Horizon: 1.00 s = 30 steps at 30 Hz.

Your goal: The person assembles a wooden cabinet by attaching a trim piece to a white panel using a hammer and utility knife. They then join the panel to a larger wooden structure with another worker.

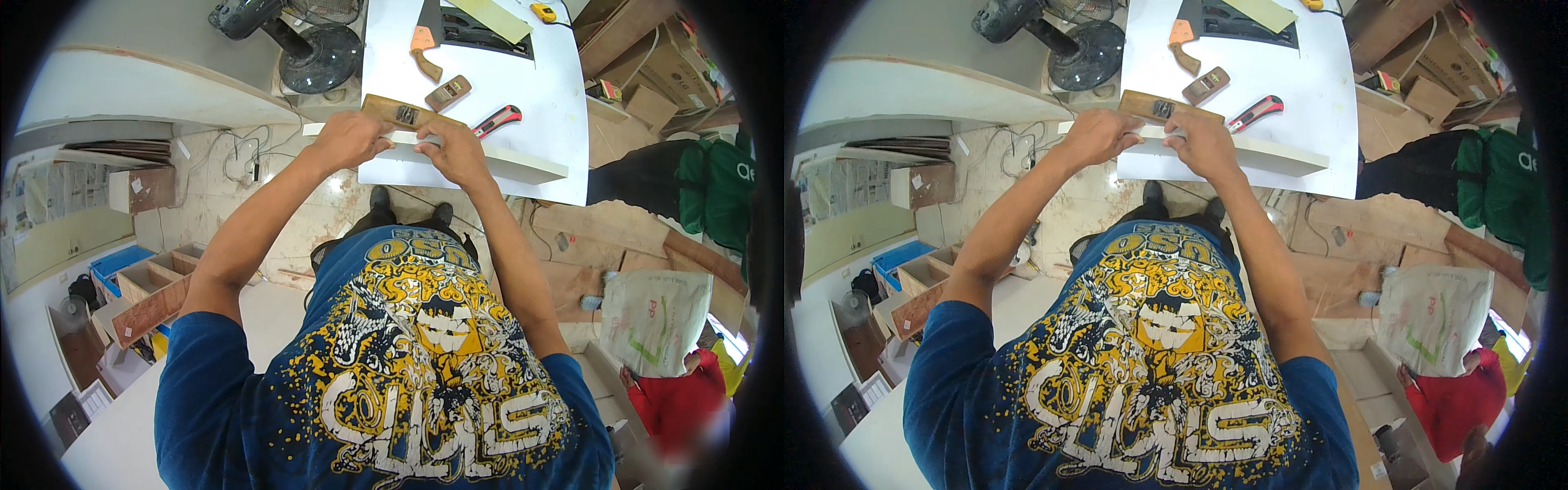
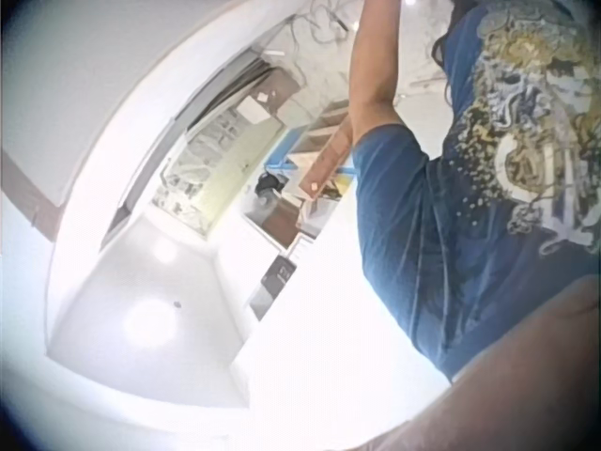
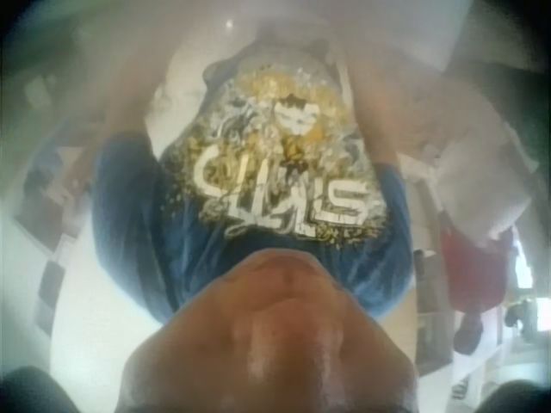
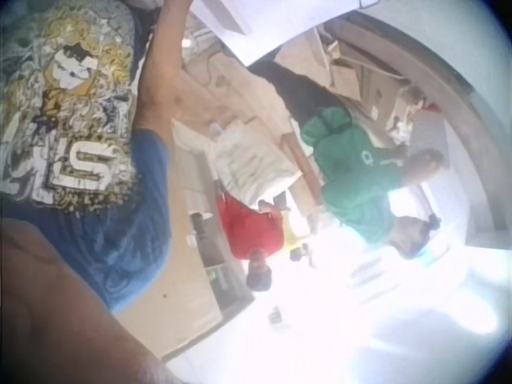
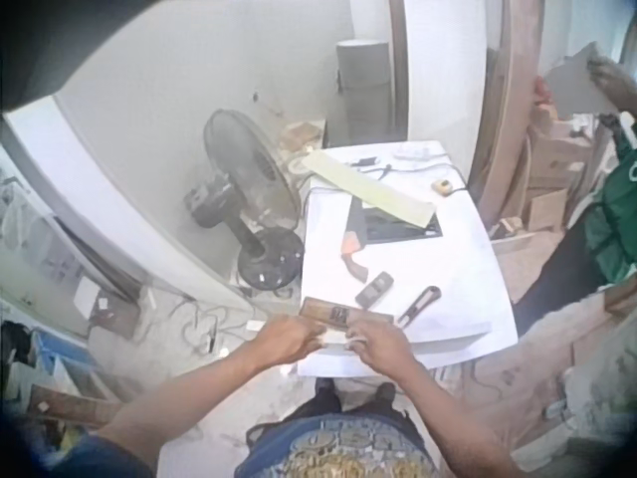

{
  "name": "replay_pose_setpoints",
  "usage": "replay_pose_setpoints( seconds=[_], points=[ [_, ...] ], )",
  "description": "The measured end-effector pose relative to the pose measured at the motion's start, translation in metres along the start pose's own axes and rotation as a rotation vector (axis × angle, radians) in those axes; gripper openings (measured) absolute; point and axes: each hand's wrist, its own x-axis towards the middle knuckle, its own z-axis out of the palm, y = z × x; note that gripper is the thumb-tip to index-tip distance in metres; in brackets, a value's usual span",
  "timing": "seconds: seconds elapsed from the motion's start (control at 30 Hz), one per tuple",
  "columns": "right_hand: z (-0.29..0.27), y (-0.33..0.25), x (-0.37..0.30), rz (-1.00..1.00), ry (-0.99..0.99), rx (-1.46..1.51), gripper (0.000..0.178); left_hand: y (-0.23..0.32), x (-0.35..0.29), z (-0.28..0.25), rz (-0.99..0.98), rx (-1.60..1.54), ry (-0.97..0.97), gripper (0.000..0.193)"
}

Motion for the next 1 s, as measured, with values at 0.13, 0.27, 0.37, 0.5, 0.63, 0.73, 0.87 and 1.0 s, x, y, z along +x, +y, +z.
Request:
replay_pose_setpoints(
  seconds=[0.13, 0.27, 0.37, 0.5, 0.63, 0.73, 0.87, 1.0],
  points=[
    [0.002, -0.008, -0.001, 0.037, 0.05, 0.035, 0.026, -0.003, -0.001, 0.003, 0.016, -0.015, 0.029, 0.035],
    [-0.002, -0.02, -0.008, 0.124, 0.011, 0.022, 0.024, -0.004, -0.002, 0.005, 0.018, -0.03, 0.022, 0.034],
    [0.001, -0.019, -0.011, 0.097, 0.02, 0.011, 0.024, -0.006, -0.005, 0.006, 0.045, -0.055, 0.03, 0.032],
    [0.006, -0.008, -0.011, -0.091, 0.048, -0.044, 0.025, 0.001, -0.009, 0.006, 0.011, -0.007, 0.021, 0.032],
    [0.01, -0.02, -0.003, -0.311, 0.122, -0.003, 0.022, 0.005, -0.011, 0.004, -0.015, 0.036, -0.001, 0.035],
    [0.016, -0.019, 0.001, -0.209, 0.008, -0.117, 0.017, 0.002, -0.008, 0.005, 0.001, 0.023, 0.036, 0.037],
    [0.019, -0.018, 0.0, -0.242, 0.055, -0.132, 0.014, 0.002, -0.012, -0.002, 0.031, 0.066, 0.016, 0.038],
    [0.023, -0.016, -0.001, -0.26, 0.082, -0.113, 0.015, -0.01, -0.024, 0.004, 0.029, -0.008, 0.078, 0.037]
  ],
)
